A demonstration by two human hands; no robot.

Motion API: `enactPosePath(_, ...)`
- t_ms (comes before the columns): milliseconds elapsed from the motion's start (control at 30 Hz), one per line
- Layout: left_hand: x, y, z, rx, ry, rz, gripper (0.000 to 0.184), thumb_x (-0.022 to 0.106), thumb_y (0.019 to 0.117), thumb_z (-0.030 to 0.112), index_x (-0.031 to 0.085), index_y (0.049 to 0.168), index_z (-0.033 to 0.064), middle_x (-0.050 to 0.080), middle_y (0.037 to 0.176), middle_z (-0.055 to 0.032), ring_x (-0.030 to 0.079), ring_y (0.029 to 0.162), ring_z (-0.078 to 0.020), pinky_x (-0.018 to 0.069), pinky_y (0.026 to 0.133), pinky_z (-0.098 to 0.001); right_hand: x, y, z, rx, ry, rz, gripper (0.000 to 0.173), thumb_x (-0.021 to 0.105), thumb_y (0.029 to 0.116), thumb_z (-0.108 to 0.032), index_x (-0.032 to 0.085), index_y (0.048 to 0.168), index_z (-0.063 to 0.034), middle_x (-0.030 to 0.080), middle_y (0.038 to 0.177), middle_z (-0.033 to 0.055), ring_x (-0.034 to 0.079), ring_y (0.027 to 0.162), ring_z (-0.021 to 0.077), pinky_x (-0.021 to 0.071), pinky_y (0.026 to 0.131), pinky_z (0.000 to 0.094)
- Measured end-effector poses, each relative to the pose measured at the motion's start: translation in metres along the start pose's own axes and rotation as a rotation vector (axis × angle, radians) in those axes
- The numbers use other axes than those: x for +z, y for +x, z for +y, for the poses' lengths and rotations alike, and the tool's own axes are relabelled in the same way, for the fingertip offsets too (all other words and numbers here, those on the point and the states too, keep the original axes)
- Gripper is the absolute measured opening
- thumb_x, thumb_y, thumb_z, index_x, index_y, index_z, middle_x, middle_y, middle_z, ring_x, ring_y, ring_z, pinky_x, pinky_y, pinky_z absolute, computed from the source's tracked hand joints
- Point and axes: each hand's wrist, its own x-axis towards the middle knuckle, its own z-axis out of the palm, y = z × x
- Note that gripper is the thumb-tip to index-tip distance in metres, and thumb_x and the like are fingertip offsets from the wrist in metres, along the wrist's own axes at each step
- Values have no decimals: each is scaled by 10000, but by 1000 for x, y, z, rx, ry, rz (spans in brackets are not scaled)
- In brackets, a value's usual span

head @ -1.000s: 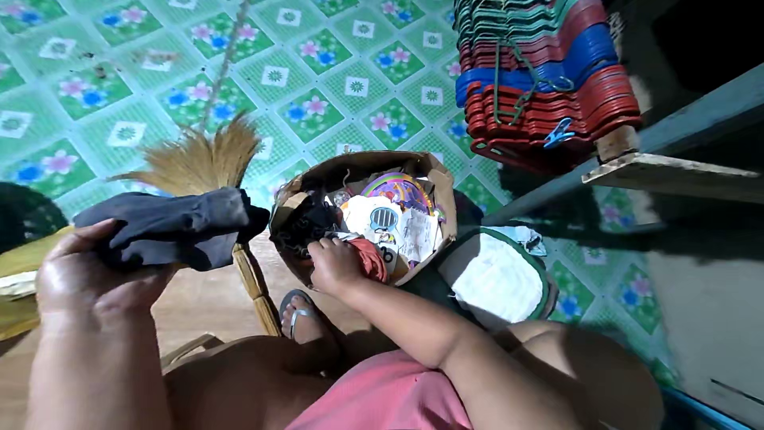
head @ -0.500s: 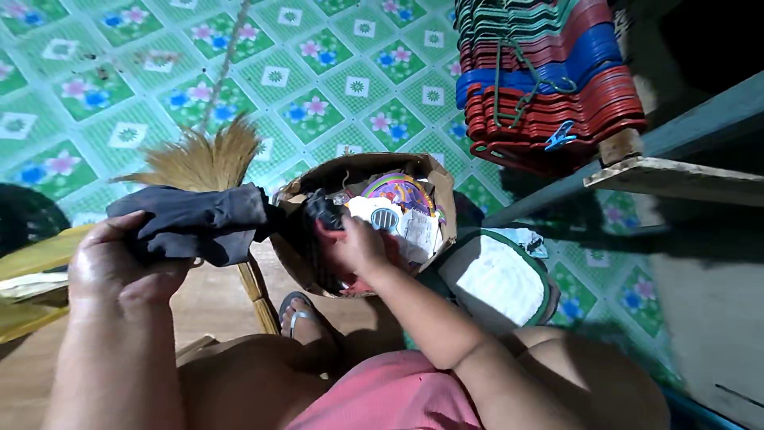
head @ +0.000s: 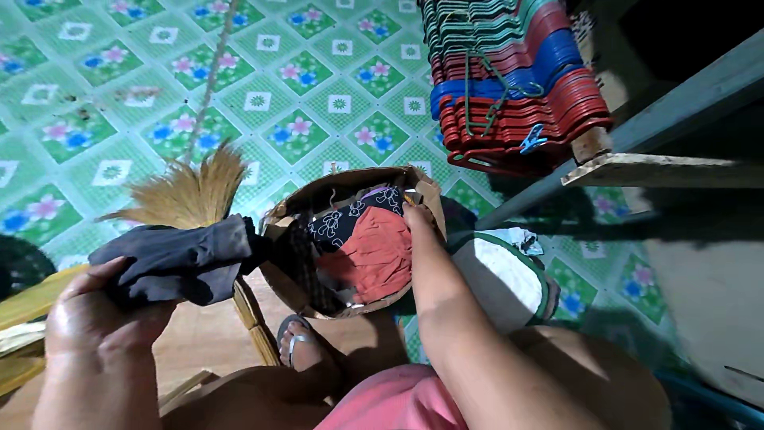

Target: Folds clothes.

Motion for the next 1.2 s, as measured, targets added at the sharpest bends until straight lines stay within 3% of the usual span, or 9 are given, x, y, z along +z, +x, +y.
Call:
enactPosePath(233, 0, 4, -3, -12, -7, -36, 151, 443, 1023, 167, 571, 1048, 92, 693, 946, -75, 700, 908, -181, 601, 820, -425, -4, -8, -1, -1, -40, 69, 777, 652, 914, -599, 555, 1431, -27, 438, 1530, 268, 398, 1440, 431, 371, 1125, 644)
enactPosePath(433, 10, -2, -11, -38, 73, -13, 131, 462, 1029, 194, 571, 1056, 126, 689, 949, -34, 690, 927, -144, 591, 855, -405, 8, -89, -5, -267, -185, 93, 684, 716, 902, -435, 530, 1449, -68, 505, 1474, 234, 455, 1386, 422, 392, 1104, 636)
enactPosePath(500, 17, -6, -13, -16, 79, -9, 125, 451, 1036, 181, 554, 1071, 119, 681, 959, -40, 685, 940, -145, 589, 865, -399, 19, -107, -7, -334, -314, 9, 755, 681, 923, -416, 420, 1548, -82, 463, 1519, 230, 462, 1392, 401, 382, 1129, 602)
enactPosePath(600, 21, -7, -16, -4, 41, -29, 160, 431, 1043, 170, 550, 1103, 80, 679, 997, -81, 681, 972, -180, 580, 888, -440, 25, -107, -6, -297, -333, -81, 923, 651, 954, -426, 165, 1643, -52, 328, 1603, 275, 495, 1380, 407, 462, 1097, 555)
enactPosePath(667, 24, -7, -17, -9, 77, -14, 133, 443, 1044, 179, 547, 1087, 106, 679, 971, -48, 684, 947, -149, 588, 868, -403, 28, -103, -8, -286, -323, -80, 979, 657, 947, -464, 120, 1647, -38, 297, 1624, 273, 499, 1383, 397, 477, 1087, 538)
enactPosePath(767, 28, -8, -17, -30, 140, 10, 112, 450, 1040, 193, 537, 1073, 133, 667, 942, -13, 679, 902, -122, 591, 830, -370, 29, -102, -5, -279, -305, -63, 1014, 690, 915, -491, 145, 1643, -41, 329, 1606, 268, 511, 1367, 399, 488, 1068, 546)
enactPosePath(1067, 29, 1, -24, -30, 86, -8, 162, 455, 1031, 204, 547, 1119, 104, 679, 985, -63, 687, 936, -174, 591, 835, -439, 26, -109, -1, -323, -263, -60, 975, 702, 922, -421, 157, 1651, -71, 295, 1623, 258, 481, 1397, 382, 461, 1112, 515)
enactPosePath(1133, 26, 4, -25, -36, 74, -36, 147, 467, 1023, 201, 557, 1098, 113, 684, 967, -55, 692, 919, -163, 598, 817, -424, 27, -139, 2, -534, -244, -68, 896, 727, 890, -369, 292, 1626, -102, 314, 1619, 260, 402, 1435, 435, 397, 1132, 597)
enactPosePath(1200, 23, 4, -24, -27, 53, -51, 146, 466, 1022, 200, 561, 1085, 108, 686, 956, -58, 692, 910, -161, 601, 812, -415, 35, -185, 10, -836, -287, -159, 777, 712, 893, -324, 409, 1595, -187, 366, 1624, 191, 352, 1482, 409, 361, 1162, 611)
